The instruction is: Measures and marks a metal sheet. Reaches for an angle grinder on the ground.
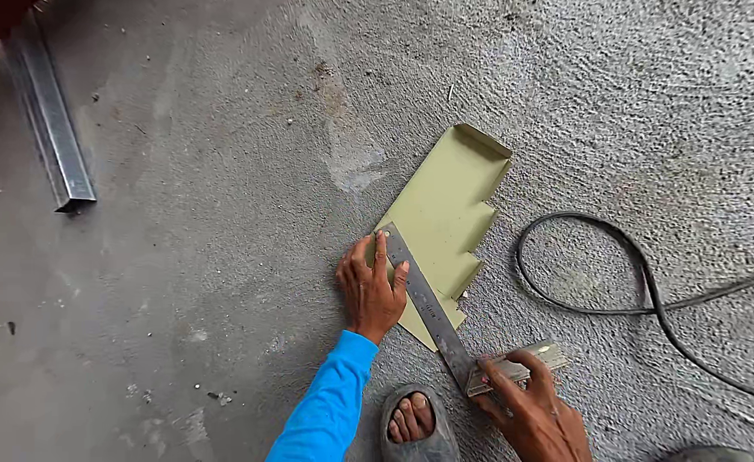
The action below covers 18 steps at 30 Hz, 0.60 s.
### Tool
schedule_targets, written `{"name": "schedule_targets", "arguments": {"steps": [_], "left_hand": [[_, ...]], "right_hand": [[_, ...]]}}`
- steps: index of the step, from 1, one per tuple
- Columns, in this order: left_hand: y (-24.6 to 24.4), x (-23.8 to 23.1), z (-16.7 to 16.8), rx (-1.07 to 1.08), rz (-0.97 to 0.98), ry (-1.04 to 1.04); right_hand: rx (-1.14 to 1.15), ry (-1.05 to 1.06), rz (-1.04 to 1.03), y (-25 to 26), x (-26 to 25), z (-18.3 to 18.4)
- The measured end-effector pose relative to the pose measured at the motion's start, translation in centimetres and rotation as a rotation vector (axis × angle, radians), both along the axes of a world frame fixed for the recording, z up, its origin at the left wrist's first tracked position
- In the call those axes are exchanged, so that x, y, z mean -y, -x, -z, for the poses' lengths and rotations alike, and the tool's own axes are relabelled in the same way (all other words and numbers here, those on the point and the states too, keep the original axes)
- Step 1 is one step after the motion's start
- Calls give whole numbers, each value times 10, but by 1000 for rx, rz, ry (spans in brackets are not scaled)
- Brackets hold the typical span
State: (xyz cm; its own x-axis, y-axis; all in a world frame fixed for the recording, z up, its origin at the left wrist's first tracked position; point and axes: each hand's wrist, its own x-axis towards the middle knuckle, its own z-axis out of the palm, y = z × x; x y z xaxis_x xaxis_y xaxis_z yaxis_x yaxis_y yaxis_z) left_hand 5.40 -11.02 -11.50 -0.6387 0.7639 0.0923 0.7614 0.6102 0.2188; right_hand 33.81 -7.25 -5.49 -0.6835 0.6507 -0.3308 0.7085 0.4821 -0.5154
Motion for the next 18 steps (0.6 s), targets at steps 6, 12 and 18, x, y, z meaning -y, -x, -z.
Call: {"name": "schedule_targets", "arguments": {"steps": [6, 12, 18], "left_hand": [[0, 0, 0, 18, -26, -1], [2, -1, -3, 39, -21, 68], [2, -1, -4, 54, -31, 51]], "right_hand": [[-47, -15, -109, -6, -18, 3], [-94, -90, -232, -8, -34, 8], [-122, -132, -320, -11, -44, 15]]}}
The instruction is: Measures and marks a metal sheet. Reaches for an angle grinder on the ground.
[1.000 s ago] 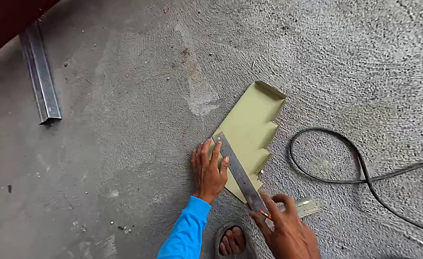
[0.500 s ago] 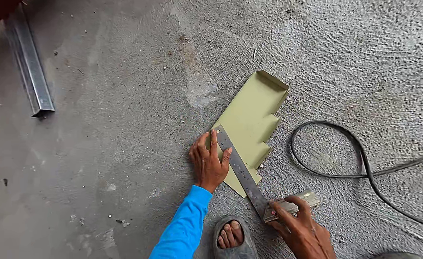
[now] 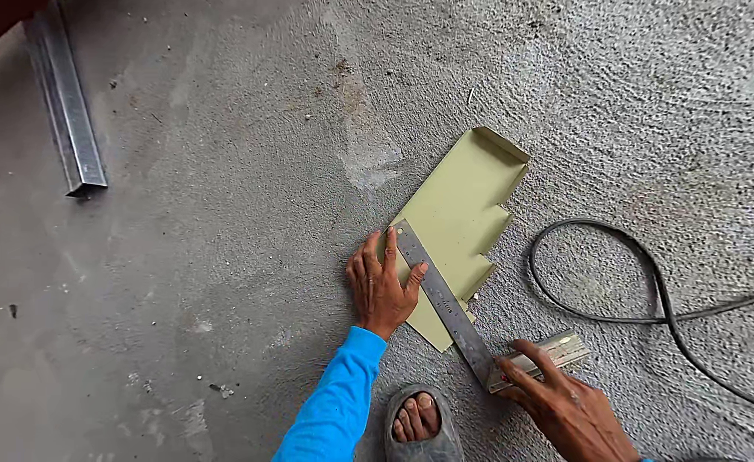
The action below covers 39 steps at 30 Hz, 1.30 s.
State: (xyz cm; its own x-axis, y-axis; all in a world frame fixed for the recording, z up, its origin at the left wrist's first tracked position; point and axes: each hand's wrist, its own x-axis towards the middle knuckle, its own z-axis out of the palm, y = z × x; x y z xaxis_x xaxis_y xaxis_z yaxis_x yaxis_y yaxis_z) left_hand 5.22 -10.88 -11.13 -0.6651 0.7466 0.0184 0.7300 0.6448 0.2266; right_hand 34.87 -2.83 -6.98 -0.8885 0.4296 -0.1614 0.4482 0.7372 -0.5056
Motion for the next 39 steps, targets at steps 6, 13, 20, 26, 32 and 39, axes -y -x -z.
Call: {"name": "schedule_targets", "arguments": {"steps": [6, 13, 20, 26, 32, 39], "left_hand": [[1, 1, -1, 27, 8, -52], [2, 3, 0, 31, 7, -77], [3, 6, 2, 31, 23, -117], [2, 6, 1, 31, 26, -103], [1, 8, 1, 36, 26, -81], [1, 9, 0, 49, 33, -76]], "right_hand": [[-51, -35, -42, -5, -5, 9], [-82, -35, -77, -6, -9, 13], [-100, -30, -126, -9, -13, 17], [-105, -34, -120, -8, -14, 15], [-93, -23, -113, -6, -12, 12], [-99, -12, -87, -7, -10, 14]]}}
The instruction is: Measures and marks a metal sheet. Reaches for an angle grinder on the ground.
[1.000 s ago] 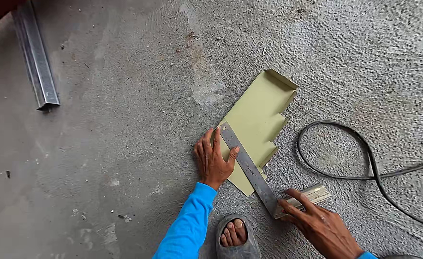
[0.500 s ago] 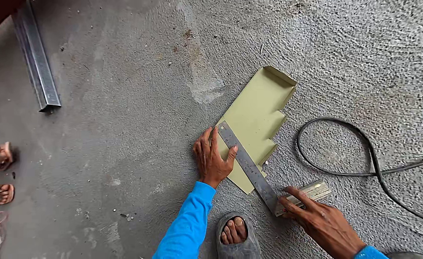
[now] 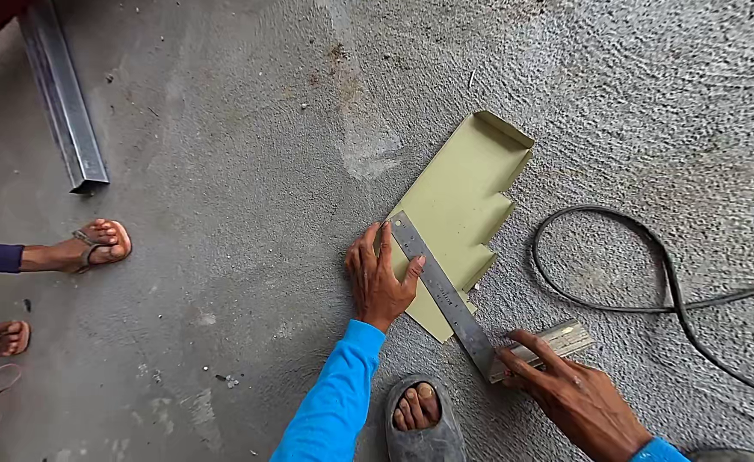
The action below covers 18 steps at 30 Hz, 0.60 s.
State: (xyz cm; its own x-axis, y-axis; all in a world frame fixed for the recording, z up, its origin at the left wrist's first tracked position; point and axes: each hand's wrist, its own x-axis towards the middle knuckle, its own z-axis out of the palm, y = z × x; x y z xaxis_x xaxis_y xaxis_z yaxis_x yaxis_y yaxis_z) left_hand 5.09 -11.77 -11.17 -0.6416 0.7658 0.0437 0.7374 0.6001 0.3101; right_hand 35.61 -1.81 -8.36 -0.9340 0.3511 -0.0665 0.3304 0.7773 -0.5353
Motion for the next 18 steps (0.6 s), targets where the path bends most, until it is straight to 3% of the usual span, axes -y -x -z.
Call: {"name": "schedule_targets", "arguments": {"steps": [18], "left_hand": [[0, 0, 2, -16, 2, -10]], "right_hand": [[2, 10, 8, 0, 1, -1]]}}
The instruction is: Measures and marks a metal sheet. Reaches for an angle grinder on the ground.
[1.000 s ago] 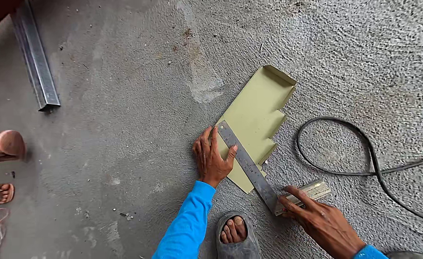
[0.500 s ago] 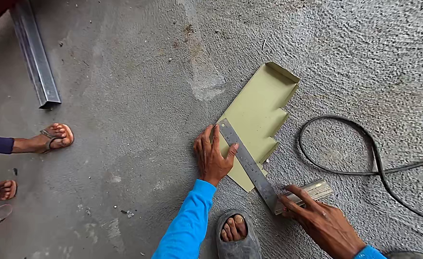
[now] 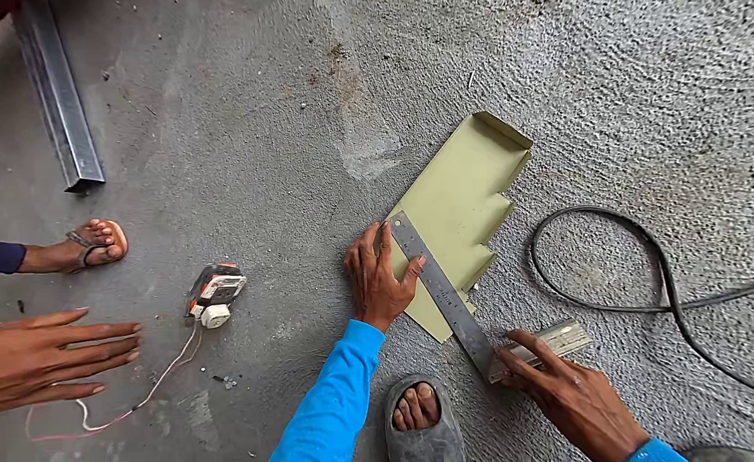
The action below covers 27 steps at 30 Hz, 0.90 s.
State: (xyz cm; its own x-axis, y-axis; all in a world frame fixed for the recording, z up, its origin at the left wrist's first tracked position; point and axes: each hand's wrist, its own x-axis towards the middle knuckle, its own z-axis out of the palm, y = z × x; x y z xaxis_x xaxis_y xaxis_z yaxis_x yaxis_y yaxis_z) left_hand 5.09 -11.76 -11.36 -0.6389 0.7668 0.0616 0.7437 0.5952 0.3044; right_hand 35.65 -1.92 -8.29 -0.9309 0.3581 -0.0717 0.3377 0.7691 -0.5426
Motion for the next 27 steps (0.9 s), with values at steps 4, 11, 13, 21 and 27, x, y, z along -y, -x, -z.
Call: {"name": "schedule_targets", "arguments": {"steps": [4, 11, 13, 21, 27], "left_hand": [[1, 0, -1, 0, -2, 1], [0, -5, 3, -6, -28, -23], [0, -4, 2, -6, -24, -20], [0, -5, 1, 16, -30, -17], [1, -4, 1, 19, -28, -7]], "right_hand": [[-2, -3, 8, 0, 1, 1], [8, 10, 0, 0, -1, 0], [7, 9, -1, 0, -1, 0], [22, 16, -18, 2, -2, -4], [61, 19, -4, 5, 3, -6]]}}
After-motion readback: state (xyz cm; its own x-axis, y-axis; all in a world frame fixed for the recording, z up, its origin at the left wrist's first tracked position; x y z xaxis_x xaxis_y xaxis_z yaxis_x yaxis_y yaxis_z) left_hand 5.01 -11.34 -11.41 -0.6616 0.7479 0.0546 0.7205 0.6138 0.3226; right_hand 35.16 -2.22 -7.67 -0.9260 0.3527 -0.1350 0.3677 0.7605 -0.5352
